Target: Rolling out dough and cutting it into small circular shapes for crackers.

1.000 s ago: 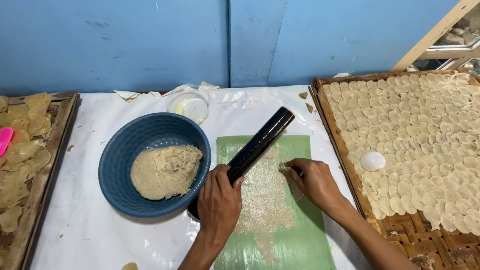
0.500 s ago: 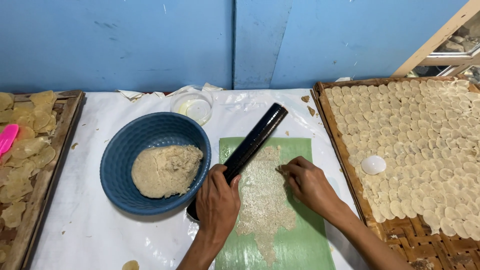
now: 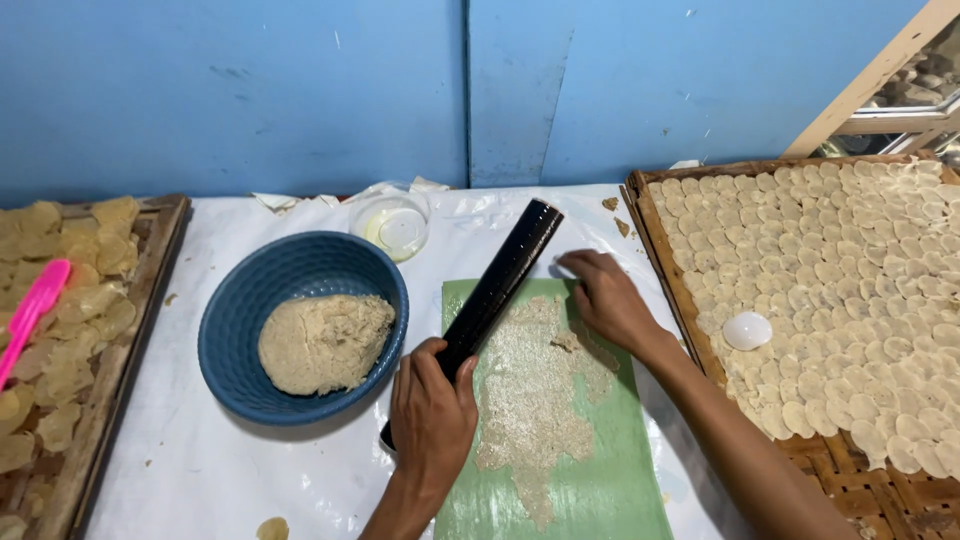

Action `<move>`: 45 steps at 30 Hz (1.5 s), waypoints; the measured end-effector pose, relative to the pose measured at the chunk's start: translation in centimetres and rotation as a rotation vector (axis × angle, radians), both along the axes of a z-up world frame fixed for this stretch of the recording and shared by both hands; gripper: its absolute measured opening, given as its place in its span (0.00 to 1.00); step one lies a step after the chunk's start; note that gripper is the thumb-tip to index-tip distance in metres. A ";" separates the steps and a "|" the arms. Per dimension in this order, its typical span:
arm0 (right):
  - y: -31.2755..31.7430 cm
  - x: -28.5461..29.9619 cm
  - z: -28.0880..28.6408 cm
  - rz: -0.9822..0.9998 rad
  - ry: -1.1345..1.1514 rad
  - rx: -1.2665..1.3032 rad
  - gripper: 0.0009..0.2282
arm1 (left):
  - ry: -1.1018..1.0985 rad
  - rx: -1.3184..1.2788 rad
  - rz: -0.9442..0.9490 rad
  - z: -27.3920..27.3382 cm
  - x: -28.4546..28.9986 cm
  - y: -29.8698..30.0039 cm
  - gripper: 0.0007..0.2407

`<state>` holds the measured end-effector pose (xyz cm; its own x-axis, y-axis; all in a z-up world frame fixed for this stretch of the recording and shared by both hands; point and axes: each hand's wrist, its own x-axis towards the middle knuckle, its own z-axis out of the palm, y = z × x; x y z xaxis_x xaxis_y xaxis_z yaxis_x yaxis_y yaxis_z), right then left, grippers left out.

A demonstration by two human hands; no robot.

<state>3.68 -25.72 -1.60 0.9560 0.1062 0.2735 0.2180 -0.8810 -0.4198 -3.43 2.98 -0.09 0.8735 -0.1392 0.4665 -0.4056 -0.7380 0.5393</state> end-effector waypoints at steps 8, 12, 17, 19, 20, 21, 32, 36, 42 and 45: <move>-0.3 0.0 -1.5 0.091 0.155 0.075 0.13 | 0.022 -0.065 -0.143 0.9 -0.2 0.6 0.15; 0.1 -1.9 -2.4 0.148 0.346 0.171 0.11 | 0.031 -0.051 -0.222 1.2 -0.3 0.4 0.16; 3.4 -5.6 5.2 0.145 0.490 0.517 0.21 | 0.166 0.056 -0.308 0.9 0.0 0.7 0.16; 3.0 -6.3 7.0 -0.253 0.462 1.026 0.17 | 0.175 0.055 -0.406 1.4 0.1 0.6 0.15; 1.1 -7.0 6.3 -0.254 0.468 1.027 0.17 | 0.181 0.056 -0.404 1.7 0.1 0.6 0.15; -0.8 -7.6 5.6 -0.318 0.312 0.883 0.17 | 0.130 0.067 -0.474 2.0 0.1 0.6 0.17; 2.8 -13.0 4.6 -0.037 -0.070 0.083 0.17 | -0.028 0.291 -0.626 0.5 -0.6 -1.7 0.20; 3.5 -13.3 2.4 0.001 -0.138 -0.252 0.23 | -0.027 0.285 -0.603 1.2 -1.2 -1.8 0.19; 4.0 -15.3 1.5 0.002 -0.069 -0.297 0.26 | -0.027 0.277 -0.592 0.1 -3.4 -1.5 0.20; 3.6 -14.6 1.0 0.014 -0.044 -0.315 0.26 | -0.007 0.334 -0.561 -0.6 -3.6 -1.9 0.22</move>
<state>-10.90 -22.16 -0.65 0.9418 0.2057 0.2660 0.2433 -0.9629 -0.1168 -6.99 1.13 -0.64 0.6229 -0.7117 0.3248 -0.7808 -0.5403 0.3136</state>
